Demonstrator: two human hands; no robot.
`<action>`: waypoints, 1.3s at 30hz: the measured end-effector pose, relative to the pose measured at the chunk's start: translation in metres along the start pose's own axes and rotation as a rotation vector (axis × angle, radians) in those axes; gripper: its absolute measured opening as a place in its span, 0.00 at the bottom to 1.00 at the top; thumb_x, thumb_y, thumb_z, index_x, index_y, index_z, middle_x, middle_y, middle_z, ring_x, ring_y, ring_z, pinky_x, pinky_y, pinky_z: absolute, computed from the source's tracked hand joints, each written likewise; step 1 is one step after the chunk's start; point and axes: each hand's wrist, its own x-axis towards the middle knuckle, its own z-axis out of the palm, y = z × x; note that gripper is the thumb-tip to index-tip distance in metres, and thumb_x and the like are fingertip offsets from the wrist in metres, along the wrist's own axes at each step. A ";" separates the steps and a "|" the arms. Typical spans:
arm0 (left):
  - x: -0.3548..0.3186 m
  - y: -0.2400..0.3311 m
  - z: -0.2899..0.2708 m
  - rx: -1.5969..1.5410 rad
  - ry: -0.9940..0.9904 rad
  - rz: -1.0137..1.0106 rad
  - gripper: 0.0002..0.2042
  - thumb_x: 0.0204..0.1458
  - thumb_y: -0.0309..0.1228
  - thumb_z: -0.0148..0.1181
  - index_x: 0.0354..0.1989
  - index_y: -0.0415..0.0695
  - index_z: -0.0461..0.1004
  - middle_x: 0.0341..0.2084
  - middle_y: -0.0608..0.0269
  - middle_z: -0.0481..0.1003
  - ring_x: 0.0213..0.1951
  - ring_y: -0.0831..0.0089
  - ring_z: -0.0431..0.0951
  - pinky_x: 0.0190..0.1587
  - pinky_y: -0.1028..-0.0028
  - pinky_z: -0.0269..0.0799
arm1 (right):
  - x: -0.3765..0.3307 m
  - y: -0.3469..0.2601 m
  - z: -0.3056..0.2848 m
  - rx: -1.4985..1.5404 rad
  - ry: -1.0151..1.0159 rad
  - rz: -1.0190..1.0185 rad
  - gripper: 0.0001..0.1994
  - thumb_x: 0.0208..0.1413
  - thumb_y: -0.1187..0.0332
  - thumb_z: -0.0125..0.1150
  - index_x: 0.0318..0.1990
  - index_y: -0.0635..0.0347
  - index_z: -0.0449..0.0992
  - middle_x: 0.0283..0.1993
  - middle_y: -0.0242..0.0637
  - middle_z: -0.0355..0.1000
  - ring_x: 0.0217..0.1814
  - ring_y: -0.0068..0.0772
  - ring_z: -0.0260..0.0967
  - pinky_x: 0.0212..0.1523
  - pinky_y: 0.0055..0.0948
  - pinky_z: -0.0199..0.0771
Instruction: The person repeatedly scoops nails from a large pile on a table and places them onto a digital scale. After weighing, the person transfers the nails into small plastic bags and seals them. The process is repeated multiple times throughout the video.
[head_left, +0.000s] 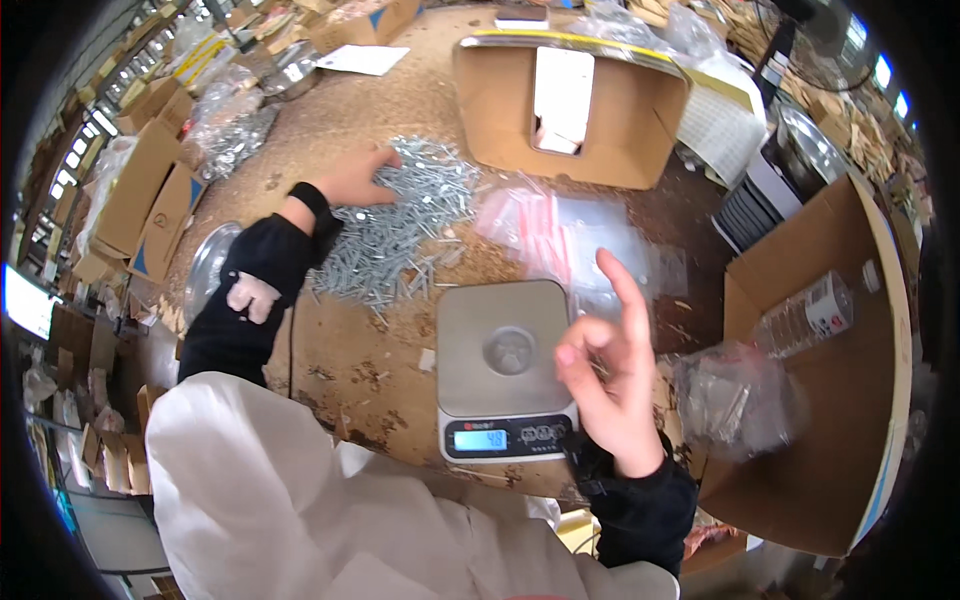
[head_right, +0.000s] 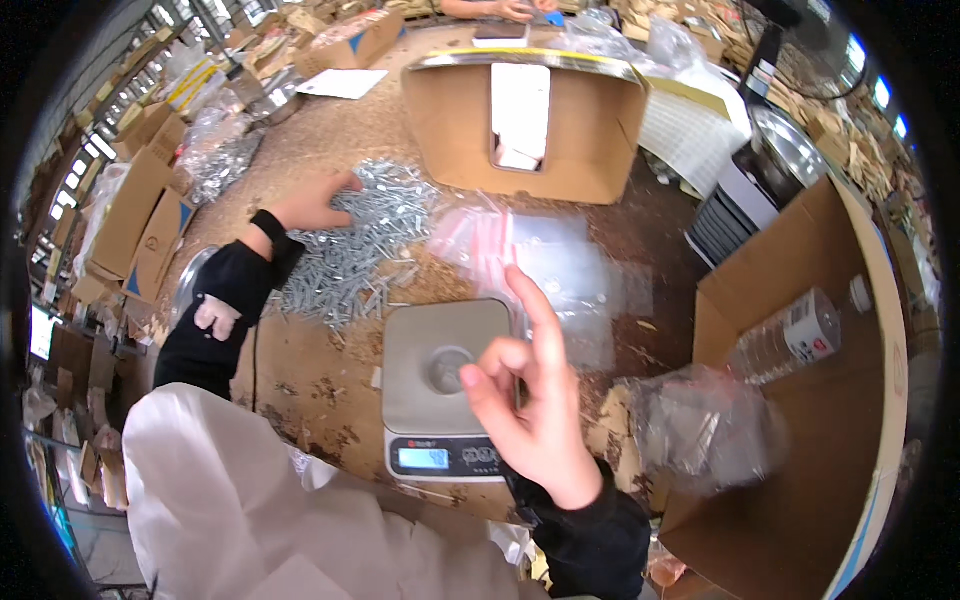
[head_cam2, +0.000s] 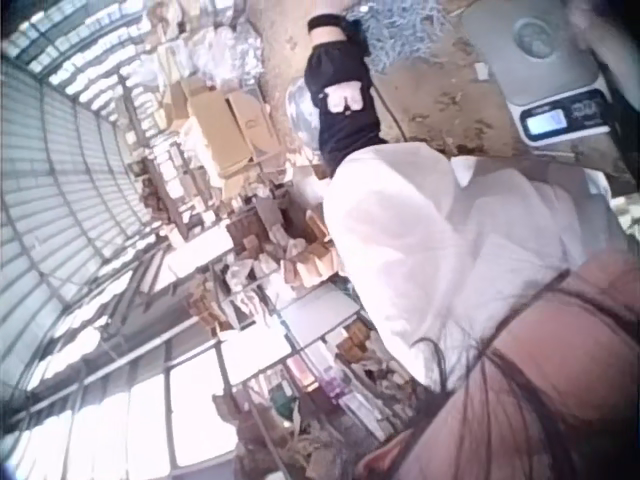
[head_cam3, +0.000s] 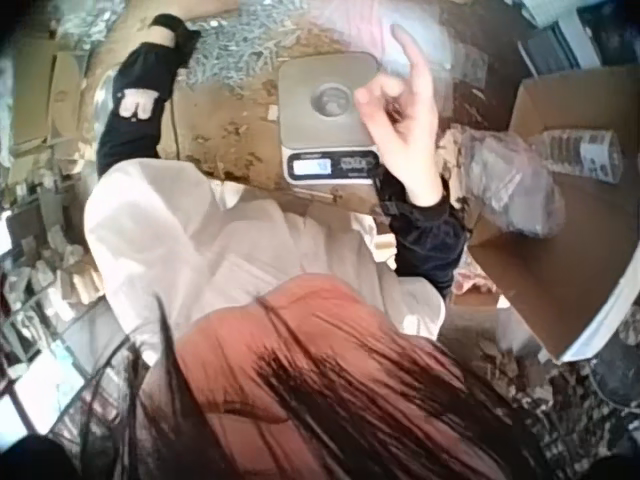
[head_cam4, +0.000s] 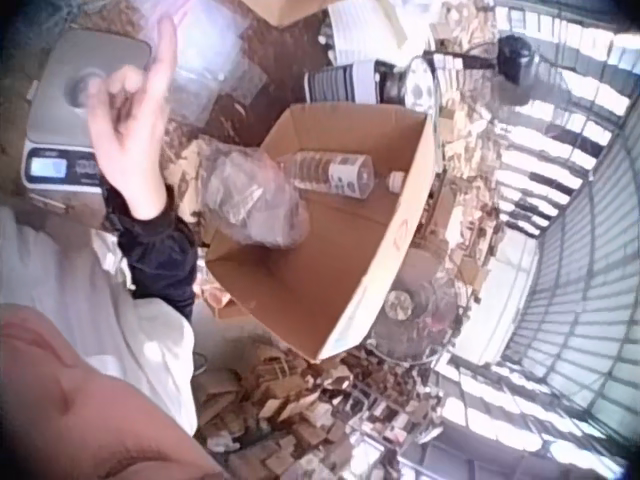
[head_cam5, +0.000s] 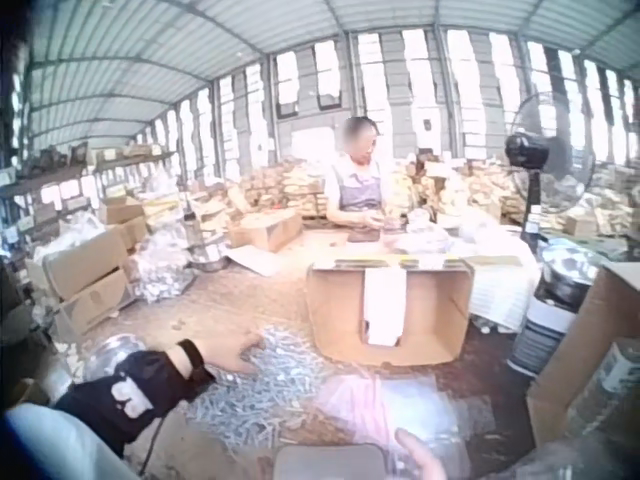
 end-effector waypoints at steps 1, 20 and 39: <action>0.003 -0.002 -0.001 -0.035 0.001 0.036 0.23 0.41 0.35 0.66 0.48 0.43 0.72 0.40 0.49 0.76 0.47 0.52 0.75 0.52 0.62 0.70 | 0.001 0.000 0.002 0.009 0.019 -0.028 0.40 0.56 0.80 0.58 0.73 0.64 0.41 0.22 0.25 0.65 0.21 0.13 0.56 0.27 0.16 0.56; 0.003 0.045 -0.014 0.404 -0.135 0.011 0.21 0.36 0.32 0.69 0.42 0.42 0.76 0.36 0.49 0.78 0.42 0.50 0.78 0.46 0.57 0.73 | 0.000 0.008 0.000 -0.025 -0.025 0.008 0.45 0.53 0.83 0.50 0.73 0.62 0.28 0.24 0.31 0.66 0.24 0.19 0.61 0.31 0.21 0.63; -0.042 0.046 0.002 0.302 0.075 0.033 0.17 0.40 0.27 0.67 0.42 0.43 0.74 0.38 0.53 0.77 0.43 0.53 0.77 0.46 0.60 0.73 | 0.000 0.005 0.000 -0.077 -0.010 -0.040 0.45 0.55 0.81 0.54 0.74 0.61 0.31 0.23 0.30 0.67 0.22 0.18 0.60 0.29 0.20 0.63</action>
